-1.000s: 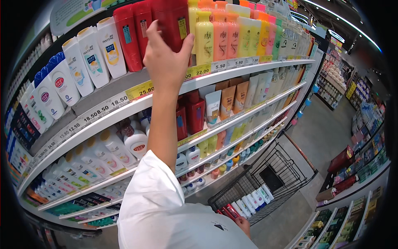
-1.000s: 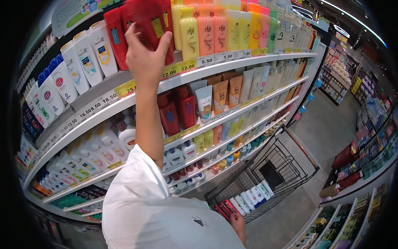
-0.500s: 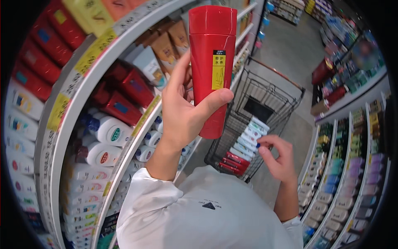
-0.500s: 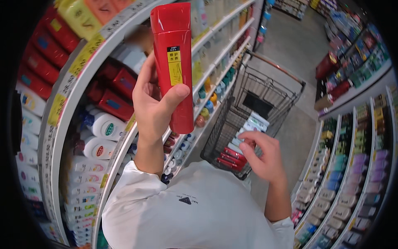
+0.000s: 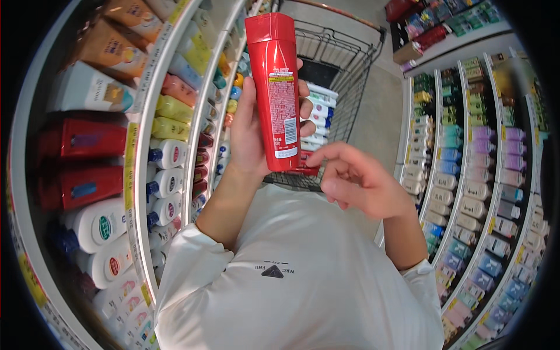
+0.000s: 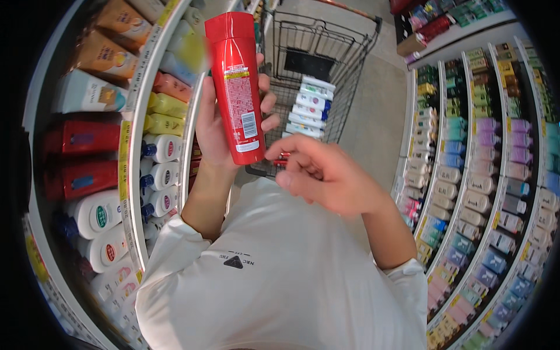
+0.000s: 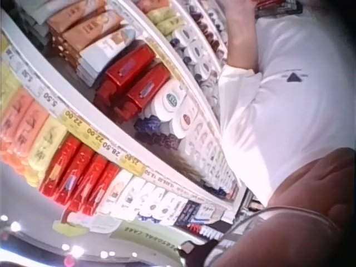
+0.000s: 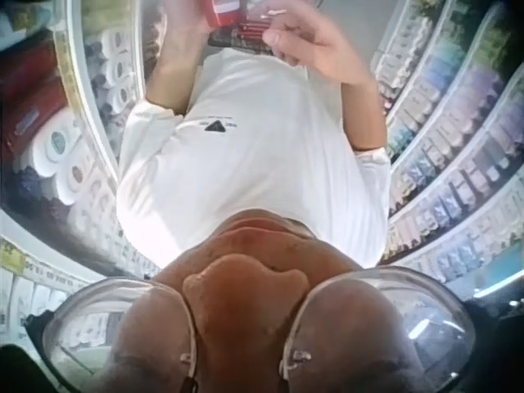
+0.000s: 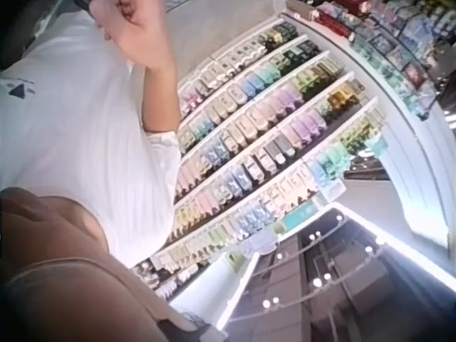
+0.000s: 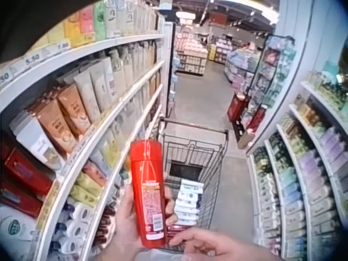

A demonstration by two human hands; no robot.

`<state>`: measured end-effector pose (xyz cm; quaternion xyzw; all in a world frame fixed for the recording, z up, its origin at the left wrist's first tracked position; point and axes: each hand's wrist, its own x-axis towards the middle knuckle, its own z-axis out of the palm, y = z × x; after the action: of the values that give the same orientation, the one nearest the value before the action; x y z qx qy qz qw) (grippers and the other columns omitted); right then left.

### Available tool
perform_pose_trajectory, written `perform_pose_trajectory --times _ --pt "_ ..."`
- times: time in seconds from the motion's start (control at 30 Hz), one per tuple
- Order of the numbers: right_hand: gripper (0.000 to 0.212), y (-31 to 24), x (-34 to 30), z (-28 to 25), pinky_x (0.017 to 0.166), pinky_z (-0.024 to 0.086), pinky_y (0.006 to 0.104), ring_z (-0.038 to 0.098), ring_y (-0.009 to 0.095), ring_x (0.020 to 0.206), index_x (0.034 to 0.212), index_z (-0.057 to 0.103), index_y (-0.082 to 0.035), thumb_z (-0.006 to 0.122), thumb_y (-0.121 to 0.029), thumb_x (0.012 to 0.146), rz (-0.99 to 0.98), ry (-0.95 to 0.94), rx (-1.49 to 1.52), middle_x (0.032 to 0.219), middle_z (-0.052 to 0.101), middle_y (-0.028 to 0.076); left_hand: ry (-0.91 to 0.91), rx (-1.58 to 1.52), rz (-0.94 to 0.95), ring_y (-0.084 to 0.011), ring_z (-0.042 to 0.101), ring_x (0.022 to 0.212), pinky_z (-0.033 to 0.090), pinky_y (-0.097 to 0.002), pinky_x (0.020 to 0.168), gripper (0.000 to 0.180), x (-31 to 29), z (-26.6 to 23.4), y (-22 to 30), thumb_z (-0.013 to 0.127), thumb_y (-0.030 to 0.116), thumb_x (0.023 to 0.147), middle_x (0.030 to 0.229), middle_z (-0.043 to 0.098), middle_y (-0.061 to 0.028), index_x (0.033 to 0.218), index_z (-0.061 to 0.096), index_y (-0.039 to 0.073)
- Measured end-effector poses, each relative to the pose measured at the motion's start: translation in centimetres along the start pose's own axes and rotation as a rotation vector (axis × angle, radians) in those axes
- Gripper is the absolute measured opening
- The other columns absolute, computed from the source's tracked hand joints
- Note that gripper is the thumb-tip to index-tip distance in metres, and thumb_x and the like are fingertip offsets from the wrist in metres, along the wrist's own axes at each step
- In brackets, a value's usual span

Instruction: The person is picking up, inspecting, and putting various personal care bottles into a shopping cart in a supermarket aisle.

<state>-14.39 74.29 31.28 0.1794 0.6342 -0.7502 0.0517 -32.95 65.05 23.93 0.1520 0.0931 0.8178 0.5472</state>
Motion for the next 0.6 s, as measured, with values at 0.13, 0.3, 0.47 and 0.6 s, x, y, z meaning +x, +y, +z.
perform_pose_trajectory --times 0.13,0.3,0.47,0.6 --pt "0.026 1.0 1.6 -1.0 0.046 0.031 0.0291 0.042 0.009 0.048 0.071 0.056 -0.002 0.066 -0.008 0.094 -0.279 0.164 -0.627 0.055 0.044 0.004 0.133 0.054 -0.261 -0.0183 0.063 0.087 0.054 -0.0344 0.073 0.066 0.0 -2.3 -1.4 0.039 0.057 0.105 0.11 0.064 -0.0109 0.144 0.044 0.003" --pt "0.034 4.5 1.6 -4.3 0.047 0.032 0.0304 0.038 0.006 0.051 0.065 0.055 -0.001 0.067 -0.013 0.094 -0.18 0.41 -0.481 0.053 0.042 0.001 0.402 0.324 -0.56 -0.0145 0.066 0.081 0.059 -0.0312 0.07 0.055 0.9 -9.2 -3.2 0.047 0.051 0.103 0.098 0.067 -0.0081 0.124 0.06 0.001" --pt "0.036 13.1 -0.2 -7.6 0.051 0.031 0.0271 0.034 0.005 0.059 0.069 0.054 -0.001 0.066 -0.018 0.098 0.001 0.635 -0.354 0.059 0.041 -0.003 0.355 1.345 -0.672 -0.0179 0.067 0.081 0.055 -0.0323 0.071 0.05 -2.3 -32.3 -9.5 0.048 0.045 0.104 0.097 0.068 -0.0076 0.13 0.058 0.003" --pt "0.033 20.8 -3.9 -6.0 0.053 0.032 0.0273 0.036 0.006 0.06 0.077 0.056 -0.001 0.067 -0.022 0.098 0.296 0.72 -0.287 0.061 0.042 -0.003 -0.181 1.625 -0.799 -0.0419 0.062 0.115 0.051 -0.0449 0.096 0.057 -7.1 -36.5 -14.3 0.062 0.045 0.095 0.126 0.066 -0.0214 0.137 0.056 0.007"
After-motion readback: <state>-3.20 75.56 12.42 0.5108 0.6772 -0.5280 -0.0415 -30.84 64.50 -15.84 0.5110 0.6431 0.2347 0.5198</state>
